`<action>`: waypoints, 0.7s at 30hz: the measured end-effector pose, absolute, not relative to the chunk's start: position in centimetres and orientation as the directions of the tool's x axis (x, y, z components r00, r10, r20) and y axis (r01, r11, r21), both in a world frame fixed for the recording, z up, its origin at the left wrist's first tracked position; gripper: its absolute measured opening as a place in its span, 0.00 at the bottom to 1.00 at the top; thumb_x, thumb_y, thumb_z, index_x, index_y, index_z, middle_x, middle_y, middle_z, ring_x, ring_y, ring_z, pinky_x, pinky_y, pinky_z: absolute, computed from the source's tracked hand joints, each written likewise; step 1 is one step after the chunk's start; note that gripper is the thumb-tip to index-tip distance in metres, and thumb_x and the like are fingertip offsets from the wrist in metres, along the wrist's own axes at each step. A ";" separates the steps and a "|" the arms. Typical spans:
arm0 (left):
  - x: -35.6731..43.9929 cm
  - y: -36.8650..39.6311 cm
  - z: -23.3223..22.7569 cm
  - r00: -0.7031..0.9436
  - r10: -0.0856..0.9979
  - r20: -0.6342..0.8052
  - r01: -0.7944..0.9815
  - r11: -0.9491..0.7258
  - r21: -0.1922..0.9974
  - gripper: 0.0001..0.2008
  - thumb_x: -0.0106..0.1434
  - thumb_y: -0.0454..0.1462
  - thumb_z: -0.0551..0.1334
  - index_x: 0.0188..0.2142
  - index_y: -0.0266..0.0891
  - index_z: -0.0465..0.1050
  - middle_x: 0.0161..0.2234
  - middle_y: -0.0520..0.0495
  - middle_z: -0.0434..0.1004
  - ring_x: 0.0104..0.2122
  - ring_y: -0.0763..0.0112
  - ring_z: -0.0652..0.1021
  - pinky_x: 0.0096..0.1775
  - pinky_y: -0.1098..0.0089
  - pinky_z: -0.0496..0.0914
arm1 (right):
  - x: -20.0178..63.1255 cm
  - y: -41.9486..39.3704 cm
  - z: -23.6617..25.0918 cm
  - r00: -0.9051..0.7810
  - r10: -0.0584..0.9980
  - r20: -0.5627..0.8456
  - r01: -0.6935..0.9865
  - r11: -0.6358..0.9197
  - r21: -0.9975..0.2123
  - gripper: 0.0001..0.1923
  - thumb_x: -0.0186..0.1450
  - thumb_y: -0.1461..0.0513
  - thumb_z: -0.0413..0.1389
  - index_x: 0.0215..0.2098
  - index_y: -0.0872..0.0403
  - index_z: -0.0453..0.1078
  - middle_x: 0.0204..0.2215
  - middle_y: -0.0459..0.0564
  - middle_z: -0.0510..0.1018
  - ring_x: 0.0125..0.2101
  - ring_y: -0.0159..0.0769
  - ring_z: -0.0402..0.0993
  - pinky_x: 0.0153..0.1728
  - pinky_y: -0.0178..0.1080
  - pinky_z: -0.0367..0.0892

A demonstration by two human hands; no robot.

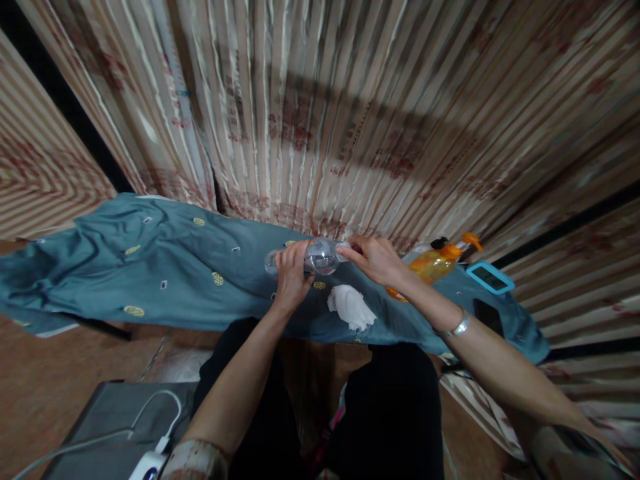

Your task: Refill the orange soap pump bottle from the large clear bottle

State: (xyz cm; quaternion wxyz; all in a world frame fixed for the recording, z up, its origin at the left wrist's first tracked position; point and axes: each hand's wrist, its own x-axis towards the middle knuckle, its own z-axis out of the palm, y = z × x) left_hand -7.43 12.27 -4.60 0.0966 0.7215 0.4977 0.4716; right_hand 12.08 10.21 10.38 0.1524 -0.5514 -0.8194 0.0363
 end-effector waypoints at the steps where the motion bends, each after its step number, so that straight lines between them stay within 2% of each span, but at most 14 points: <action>1: -7.5 12.3 -4.6 0.059 0.810 0.584 0.628 -0.485 0.609 0.38 0.57 0.35 0.65 0.66 0.38 0.59 0.63 0.32 0.69 0.64 0.46 0.67 0.66 0.45 0.53 | 12.1 10.1 10.5 -0.358 0.910 0.210 0.885 0.403 -0.234 0.22 0.70 0.45 0.54 0.42 0.55 0.74 0.30 0.50 0.79 0.31 0.37 0.76 0.34 0.36 0.62; 4: -7.5 12.3 -4.7 0.061 0.811 0.582 0.624 -0.486 0.612 0.37 0.58 0.36 0.65 0.66 0.38 0.58 0.62 0.32 0.69 0.64 0.45 0.68 0.66 0.45 0.55 | 12.1 9.8 10.7 -0.395 0.896 0.205 0.864 0.438 -0.248 0.20 0.70 0.49 0.57 0.51 0.55 0.72 0.37 0.50 0.81 0.35 0.36 0.77 0.39 0.37 0.66; 8: -7.3 12.1 -5.1 0.050 0.815 0.577 0.608 -0.483 0.630 0.38 0.57 0.36 0.66 0.66 0.38 0.58 0.63 0.31 0.68 0.64 0.46 0.68 0.66 0.45 0.54 | 12.1 9.9 10.0 -0.371 0.909 0.190 0.867 0.413 -0.279 0.19 0.72 0.49 0.54 0.47 0.56 0.72 0.33 0.47 0.78 0.32 0.34 0.75 0.41 0.42 0.70; 14: -7.6 11.9 -5.2 -0.004 0.833 0.553 0.547 -0.461 0.698 0.40 0.55 0.39 0.71 0.65 0.39 0.59 0.64 0.32 0.69 0.64 0.46 0.69 0.65 0.47 0.58 | 12.1 11.3 7.7 -0.274 0.945 0.177 0.835 0.325 -0.443 0.21 0.71 0.48 0.54 0.51 0.56 0.71 0.39 0.49 0.79 0.35 0.33 0.77 0.41 0.43 0.75; 17: -7.7 11.7 -4.7 -0.039 0.847 0.530 0.487 -0.447 0.750 0.43 0.52 0.37 0.73 0.65 0.39 0.59 0.64 0.34 0.68 0.64 0.48 0.69 0.65 0.50 0.62 | 12.5 10.7 4.5 -0.183 0.972 0.144 0.830 0.231 -0.507 0.21 0.72 0.51 0.55 0.56 0.55 0.69 0.47 0.52 0.78 0.42 0.36 0.78 0.44 0.45 0.76; 21: -7.7 10.9 -4.2 -0.062 0.883 0.465 0.383 -0.410 0.828 0.46 0.49 0.36 0.74 0.65 0.37 0.58 0.63 0.34 0.70 0.63 0.50 0.71 0.64 0.52 0.65 | 12.6 7.0 -1.9 -0.034 0.993 0.113 0.861 0.087 -0.501 0.23 0.70 0.53 0.58 0.59 0.53 0.67 0.58 0.56 0.72 0.55 0.45 0.73 0.55 0.55 0.71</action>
